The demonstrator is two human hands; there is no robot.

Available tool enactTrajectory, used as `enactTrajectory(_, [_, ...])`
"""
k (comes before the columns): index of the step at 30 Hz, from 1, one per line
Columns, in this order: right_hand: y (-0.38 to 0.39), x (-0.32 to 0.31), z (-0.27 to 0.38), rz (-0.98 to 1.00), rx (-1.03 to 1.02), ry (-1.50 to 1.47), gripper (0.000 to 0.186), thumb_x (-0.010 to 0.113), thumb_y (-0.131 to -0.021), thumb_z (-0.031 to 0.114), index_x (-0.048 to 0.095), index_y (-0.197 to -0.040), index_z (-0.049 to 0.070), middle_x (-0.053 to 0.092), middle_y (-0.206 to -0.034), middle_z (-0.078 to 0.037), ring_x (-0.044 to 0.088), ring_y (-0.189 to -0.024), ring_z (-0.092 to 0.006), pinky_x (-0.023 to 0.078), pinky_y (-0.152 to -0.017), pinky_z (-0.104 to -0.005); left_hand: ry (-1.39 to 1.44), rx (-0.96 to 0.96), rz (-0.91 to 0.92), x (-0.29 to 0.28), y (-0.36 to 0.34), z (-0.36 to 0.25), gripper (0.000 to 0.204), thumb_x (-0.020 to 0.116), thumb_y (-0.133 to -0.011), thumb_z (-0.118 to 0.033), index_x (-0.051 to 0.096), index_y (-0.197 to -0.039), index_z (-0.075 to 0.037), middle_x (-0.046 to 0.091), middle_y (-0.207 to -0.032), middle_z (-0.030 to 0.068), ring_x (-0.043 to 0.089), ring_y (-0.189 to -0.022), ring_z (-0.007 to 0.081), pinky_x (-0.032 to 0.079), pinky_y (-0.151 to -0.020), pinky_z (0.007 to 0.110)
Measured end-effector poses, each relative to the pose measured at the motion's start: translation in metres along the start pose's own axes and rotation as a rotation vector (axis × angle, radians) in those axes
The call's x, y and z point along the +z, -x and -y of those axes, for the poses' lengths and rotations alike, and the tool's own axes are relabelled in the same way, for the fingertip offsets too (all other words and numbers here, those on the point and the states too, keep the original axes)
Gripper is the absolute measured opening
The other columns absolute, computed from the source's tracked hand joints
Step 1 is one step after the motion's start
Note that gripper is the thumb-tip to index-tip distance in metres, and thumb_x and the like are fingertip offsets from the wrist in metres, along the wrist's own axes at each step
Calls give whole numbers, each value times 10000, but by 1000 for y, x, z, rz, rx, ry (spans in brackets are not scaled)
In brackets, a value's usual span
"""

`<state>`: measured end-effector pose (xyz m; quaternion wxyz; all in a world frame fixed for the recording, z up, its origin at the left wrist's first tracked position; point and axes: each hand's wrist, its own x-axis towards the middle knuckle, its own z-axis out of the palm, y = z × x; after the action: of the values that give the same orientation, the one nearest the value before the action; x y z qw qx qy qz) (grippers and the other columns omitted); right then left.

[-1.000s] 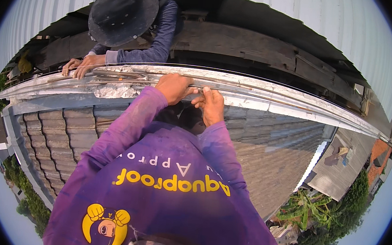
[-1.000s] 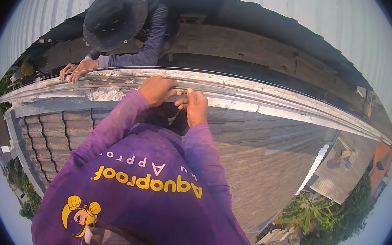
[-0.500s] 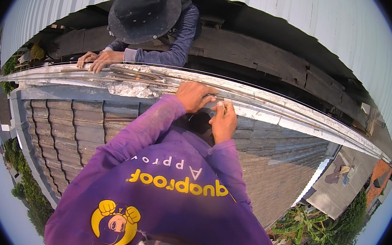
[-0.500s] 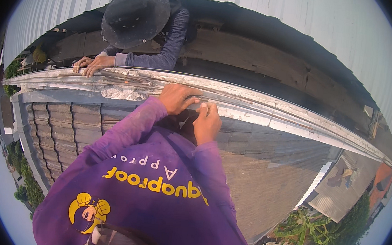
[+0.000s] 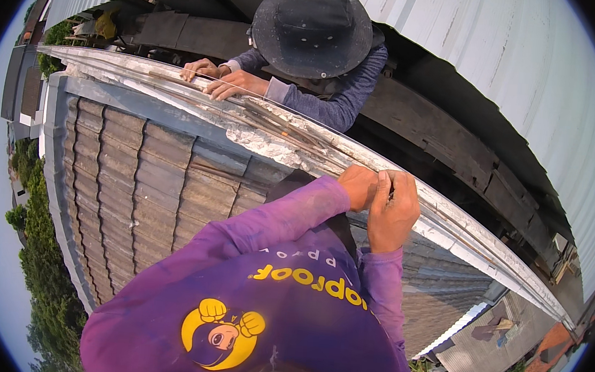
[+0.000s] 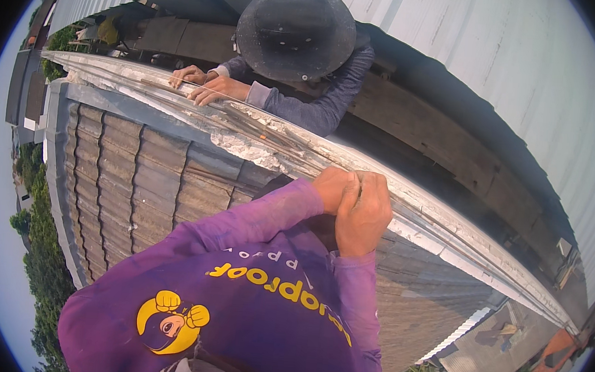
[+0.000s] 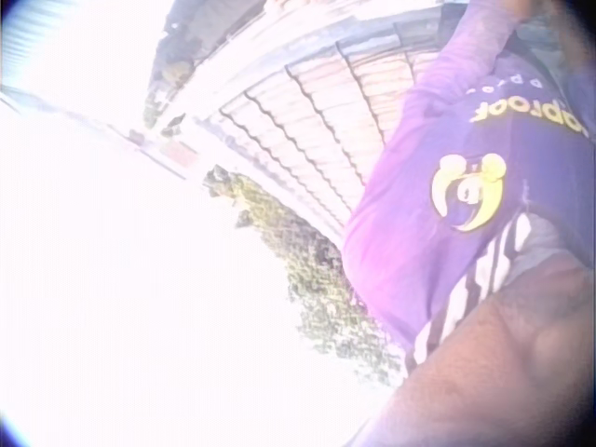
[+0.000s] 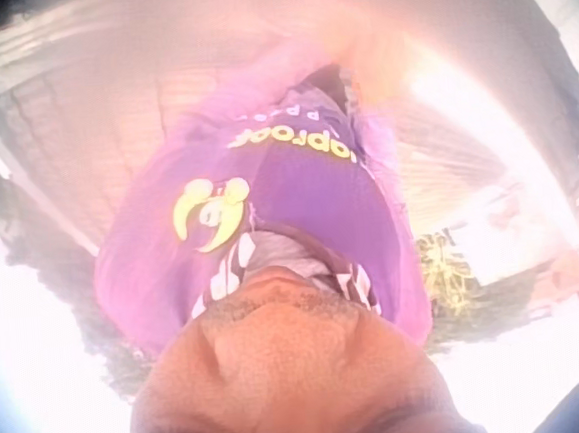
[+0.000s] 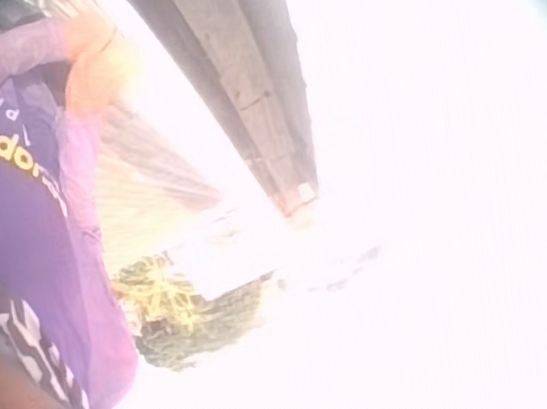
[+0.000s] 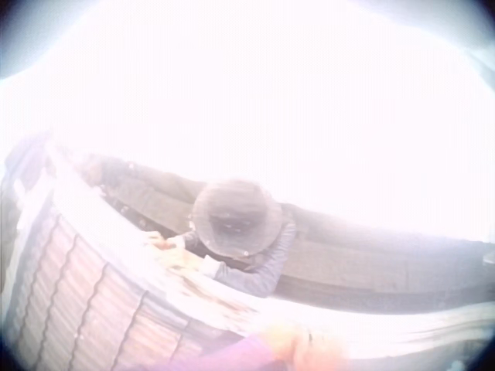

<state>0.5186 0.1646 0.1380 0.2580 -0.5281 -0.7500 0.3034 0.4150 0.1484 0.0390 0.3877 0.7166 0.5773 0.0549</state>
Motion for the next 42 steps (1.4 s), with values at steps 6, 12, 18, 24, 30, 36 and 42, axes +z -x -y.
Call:
enactTrajectory(6, [-68,133,75,616,-184,224,195,661,-965,118,710,-1105,-8,759,-885,-250,770,-861,-412,606,-751,-499,71,-6,40,4,-2,-5,331,662,-1003,-367,717,-1228,-131,772,-951,152,747,-949,385,578,-828,495])
enactTrajectory(12, [-68,188,75,658,-367,490,172,676,-921,108,732,-1030,-14,775,-906,-198,795,-838,-320,637,-712,-425,106,-3,21,1,10,5,325,661,-1004,-375,725,-1228,-150,775,-966,147,748,-952,379,576,-829,496])
enactTrajectory(18, [-71,179,68,531,-530,510,95,645,-932,107,674,-973,27,702,-957,-145,767,-861,-293,617,-666,-420,115,3,8,0,14,0,320,661,-1004,-383,733,-1229,-168,778,-980,142,749,-955,372,574,-830,497])
enactTrajectory(24, [-84,123,108,383,-686,269,143,673,-947,171,633,-962,35,661,-897,-123,739,-791,-272,594,-630,-403,98,8,7,-3,15,-5,315,660,-1005,-391,741,-1230,-187,781,-995,138,749,-957,366,573,-832,498])
enactTrajectory(30, [-77,-9,132,401,-330,-15,223,688,-1007,235,621,-1071,32,684,-818,-101,715,-697,-286,541,-601,-391,49,26,19,-13,5,-11,311,659,-1006,-399,749,-1231,-205,784,-1010,133,750,-960,360,571,-833,499])
enactTrajectory(36, [-12,-143,50,248,556,-632,368,564,-1116,302,586,-1334,5,611,-638,-32,511,-509,-44,397,-504,-212,72,18,-75,-1,0,-2,325,660,-1006,-420,759,-1226,-201,786,-1019,133,742,-987,370,558,-861,507])
enactTrajectory(42, [135,-170,-49,-72,1133,-1324,308,507,-1145,318,602,-1163,26,547,-594,-27,388,-385,-53,308,-352,-211,-14,14,-143,9,1,-2,325,667,-1007,-430,767,-1241,-228,788,-999,139,743,-974,368,558,-850,505])
